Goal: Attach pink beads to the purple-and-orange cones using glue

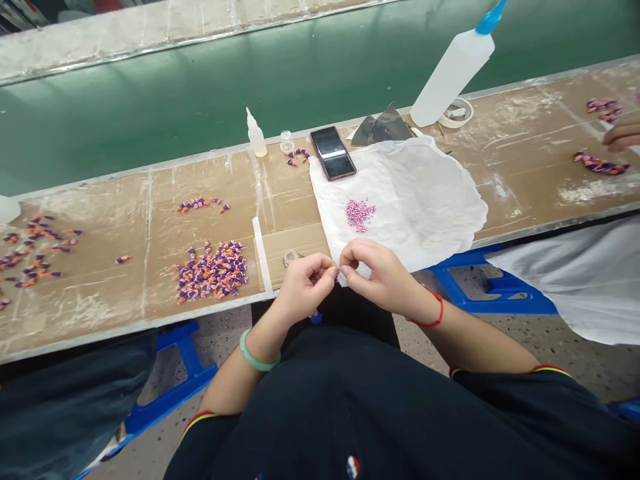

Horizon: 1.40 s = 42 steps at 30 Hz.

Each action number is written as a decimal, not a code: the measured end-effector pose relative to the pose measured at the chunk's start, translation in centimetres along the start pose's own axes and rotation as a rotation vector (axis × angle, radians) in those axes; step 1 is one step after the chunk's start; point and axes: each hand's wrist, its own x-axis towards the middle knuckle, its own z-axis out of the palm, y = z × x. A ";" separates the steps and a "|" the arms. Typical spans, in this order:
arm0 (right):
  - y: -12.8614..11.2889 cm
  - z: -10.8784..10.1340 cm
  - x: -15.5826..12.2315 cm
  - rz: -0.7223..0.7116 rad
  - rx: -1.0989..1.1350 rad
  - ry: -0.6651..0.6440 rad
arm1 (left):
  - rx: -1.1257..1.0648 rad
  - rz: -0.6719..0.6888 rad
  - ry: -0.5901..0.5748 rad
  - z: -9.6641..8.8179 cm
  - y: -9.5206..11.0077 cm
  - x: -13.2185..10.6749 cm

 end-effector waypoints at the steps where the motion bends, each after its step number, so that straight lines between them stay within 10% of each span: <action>1: 0.0 0.0 0.1 -0.006 0.001 -0.009 | -0.036 -0.019 0.002 -0.2 0.0 -0.1; 13: 2.3 3.2 5.1 -0.239 -0.307 -0.317 | -0.266 -0.278 0.226 -4.7 -2.3 -4.6; 32: 0.1 4.5 9.7 -0.254 -0.732 -0.709 | -0.351 -0.292 0.306 -5.0 -4.2 -5.7; 37: -0.9 3.6 9.4 -0.135 -0.517 -0.569 | -0.455 -0.235 0.366 -4.8 -3.9 -5.5; 42: -2.6 2.7 7.5 0.254 0.267 -0.558 | -0.611 -0.111 0.373 -4.5 -2.0 -5.4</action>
